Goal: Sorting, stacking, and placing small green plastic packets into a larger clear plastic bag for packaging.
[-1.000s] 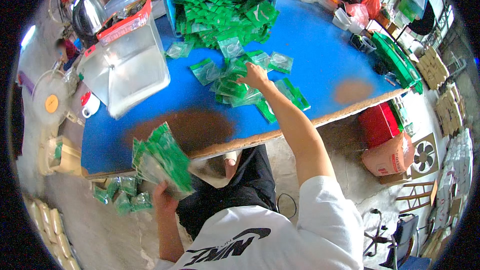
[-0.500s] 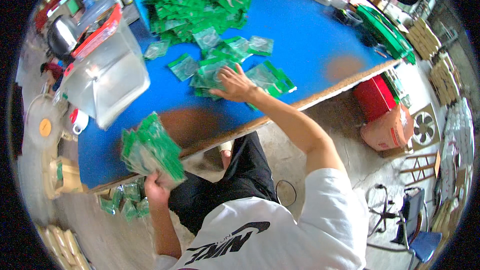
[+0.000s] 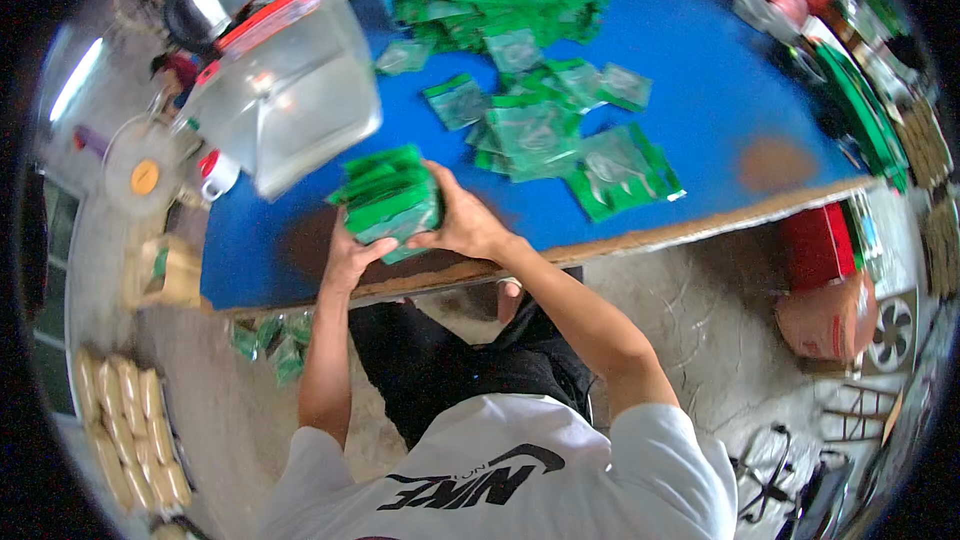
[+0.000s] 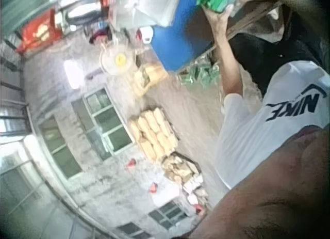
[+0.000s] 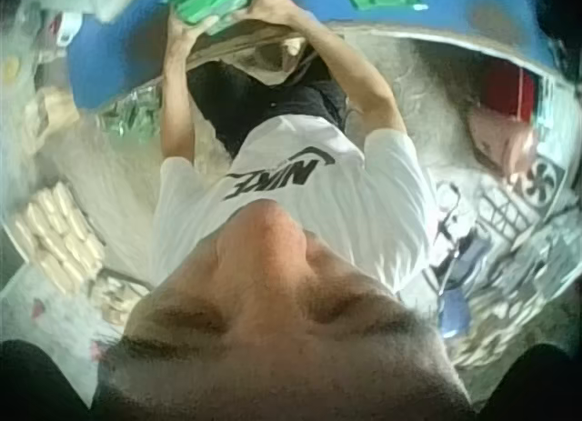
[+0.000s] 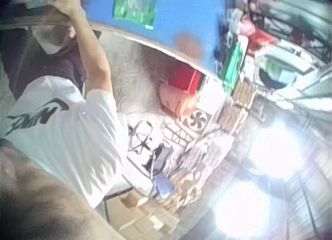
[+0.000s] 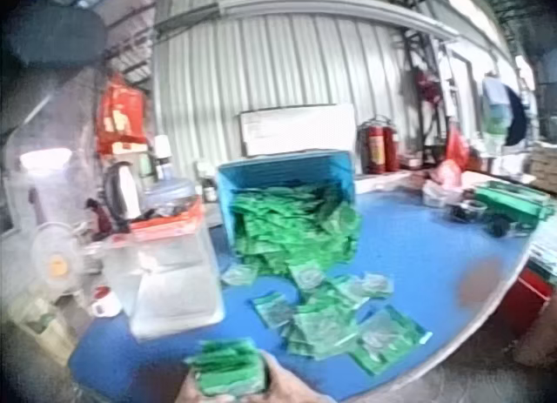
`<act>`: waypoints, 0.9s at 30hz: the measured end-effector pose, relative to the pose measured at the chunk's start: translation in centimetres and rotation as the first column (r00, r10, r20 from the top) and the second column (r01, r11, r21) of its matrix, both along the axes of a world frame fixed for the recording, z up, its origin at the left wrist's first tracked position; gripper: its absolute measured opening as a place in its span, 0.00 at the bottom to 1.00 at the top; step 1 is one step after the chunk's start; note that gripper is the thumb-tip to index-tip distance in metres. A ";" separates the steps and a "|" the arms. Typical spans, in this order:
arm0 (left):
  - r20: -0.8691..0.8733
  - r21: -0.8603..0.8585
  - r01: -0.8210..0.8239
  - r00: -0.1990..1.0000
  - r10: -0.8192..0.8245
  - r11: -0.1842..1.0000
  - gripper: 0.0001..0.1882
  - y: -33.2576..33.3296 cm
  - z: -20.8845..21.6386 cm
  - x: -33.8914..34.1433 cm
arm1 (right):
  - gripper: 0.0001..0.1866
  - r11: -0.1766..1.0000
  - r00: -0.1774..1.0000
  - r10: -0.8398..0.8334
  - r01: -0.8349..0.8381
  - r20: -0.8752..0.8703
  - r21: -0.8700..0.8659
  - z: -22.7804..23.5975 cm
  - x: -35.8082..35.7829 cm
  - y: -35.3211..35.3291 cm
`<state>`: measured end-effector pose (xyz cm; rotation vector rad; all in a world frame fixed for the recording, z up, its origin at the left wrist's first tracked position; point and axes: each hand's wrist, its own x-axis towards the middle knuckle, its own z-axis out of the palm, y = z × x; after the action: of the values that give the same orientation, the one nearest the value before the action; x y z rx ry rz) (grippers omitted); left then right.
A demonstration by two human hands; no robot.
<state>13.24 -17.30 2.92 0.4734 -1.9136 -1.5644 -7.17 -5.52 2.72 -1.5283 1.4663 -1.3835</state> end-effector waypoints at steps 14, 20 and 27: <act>-0.119 0.177 0.022 0.993 0.000 0.984 0.68 1.7 -1.2 -1.7 | 0.54 0.996 0.998 -0.065 0.065 0.002 0.069 0.4 1.0 -1.0; -0.374 0.507 -0.169 0.840 0.392 0.846 0.62 6.1 -2.5 -2.5 | 0.42 0.987 0.831 -0.107 0.153 0.546 -0.040 0.1 3.1 -1.2; -0.360 0.295 0.028 0.929 0.084 0.955 0.56 4.3 0.1 -1.5 | 0.46 0.949 0.856 0.065 0.106 0.513 -0.297 -1.4 -0.3 -0.6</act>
<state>11.71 -12.98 2.97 0.2991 -1.3905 -1.7866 -7.49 -6.07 1.30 -1.1720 0.9582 -1.9328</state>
